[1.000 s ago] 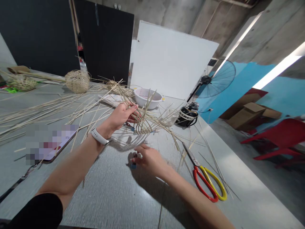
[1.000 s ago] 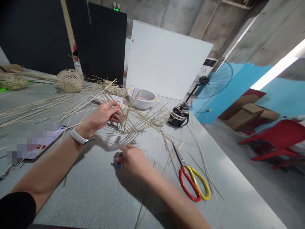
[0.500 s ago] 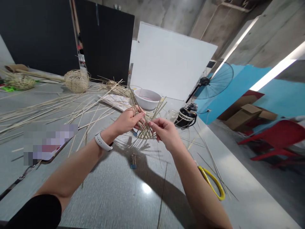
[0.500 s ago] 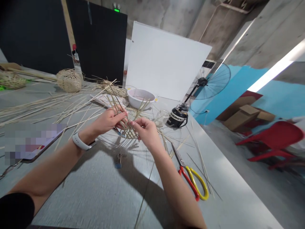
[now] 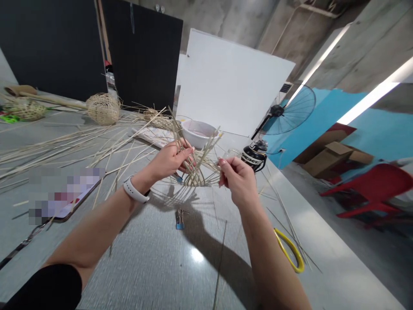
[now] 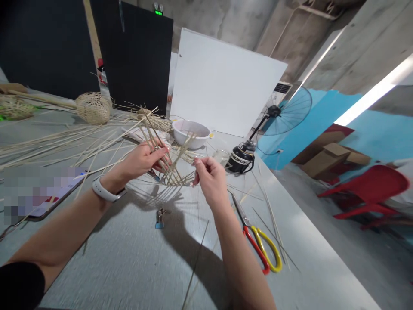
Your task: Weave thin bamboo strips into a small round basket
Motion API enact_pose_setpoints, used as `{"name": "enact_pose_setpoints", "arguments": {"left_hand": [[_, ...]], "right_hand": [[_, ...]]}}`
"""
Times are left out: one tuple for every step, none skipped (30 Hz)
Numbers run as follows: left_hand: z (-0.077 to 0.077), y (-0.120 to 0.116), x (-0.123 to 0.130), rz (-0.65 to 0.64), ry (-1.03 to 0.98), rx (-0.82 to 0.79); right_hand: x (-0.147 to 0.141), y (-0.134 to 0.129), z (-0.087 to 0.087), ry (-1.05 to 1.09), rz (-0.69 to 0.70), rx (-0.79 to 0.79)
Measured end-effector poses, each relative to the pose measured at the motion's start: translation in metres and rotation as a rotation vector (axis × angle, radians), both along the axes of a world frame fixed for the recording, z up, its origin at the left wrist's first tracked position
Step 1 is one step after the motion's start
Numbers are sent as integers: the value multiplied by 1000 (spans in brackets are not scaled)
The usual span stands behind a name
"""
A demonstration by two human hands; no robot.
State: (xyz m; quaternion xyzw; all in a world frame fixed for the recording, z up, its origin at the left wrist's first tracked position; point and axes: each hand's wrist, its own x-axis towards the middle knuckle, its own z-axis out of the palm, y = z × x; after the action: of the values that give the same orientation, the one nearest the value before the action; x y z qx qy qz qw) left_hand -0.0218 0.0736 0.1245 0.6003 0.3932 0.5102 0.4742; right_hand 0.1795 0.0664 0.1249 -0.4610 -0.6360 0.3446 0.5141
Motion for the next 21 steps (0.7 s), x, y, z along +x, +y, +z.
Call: {"name": "enact_pose_setpoints", "arguments": {"left_hand": [[0,-1,1,-21,3,-3],[-1,-1,2,-39,4,-6],[-1,-1,3,-48,0,-8],[-1,-1,3,-45,-7,-7],[-1,-1,3,-36,-16,-2],[0,-1,2,-26,-26,5],[0,0,1,-18,-32,11],[1,0,0,-15,-36,13],[1,0,0,-23,-35,8],[1,1,0,-35,-32,-2],[0,1,0,-52,-28,-15],[0,1,1,-68,-23,-27],[-1,1,2,-83,-15,-35],[-2,1,3,-98,-6,-38],[-3,1,3,-113,6,-35],[-3,1,4,-125,17,-28],[-4,0,4,-136,26,-19],[-4,0,4,-140,35,-6],[-4,0,5,-138,42,6],[-4,0,5,-128,44,16],[-4,0,5,-116,42,22]], "right_hand": [[-1,-2,1,10,34,-28],[-2,-4,2,18,62,-42],[-3,-7,2,15,84,-39],[-4,-11,2,-9,106,-26],[-5,-15,0,-68,139,-10],[-7,-20,-3,-167,188,4],[-8,-26,-8,-300,248,12],[-9,-31,-14,-458,317,15],[-11,-36,-22,-627,384,26],[-13,-41,-30,-755,397,38],[-14,-44,-39,-852,394,28],[-16,-47,-47,-930,395,14],[-16,-47,-54,-985,409,6],[-16,-46,-57,-991,421,12],[-15,-44,-58,-960,407,31],[-13,-42,-55,-899,372,64],[-12,-40,-50,-821,315,101],[-11,-38,-41,-737,251,116],[-11,-39,-31,-638,204,100],[-12,-42,-20,-528,201,53],[-13,-47,-10,-401,245,-10]]}}
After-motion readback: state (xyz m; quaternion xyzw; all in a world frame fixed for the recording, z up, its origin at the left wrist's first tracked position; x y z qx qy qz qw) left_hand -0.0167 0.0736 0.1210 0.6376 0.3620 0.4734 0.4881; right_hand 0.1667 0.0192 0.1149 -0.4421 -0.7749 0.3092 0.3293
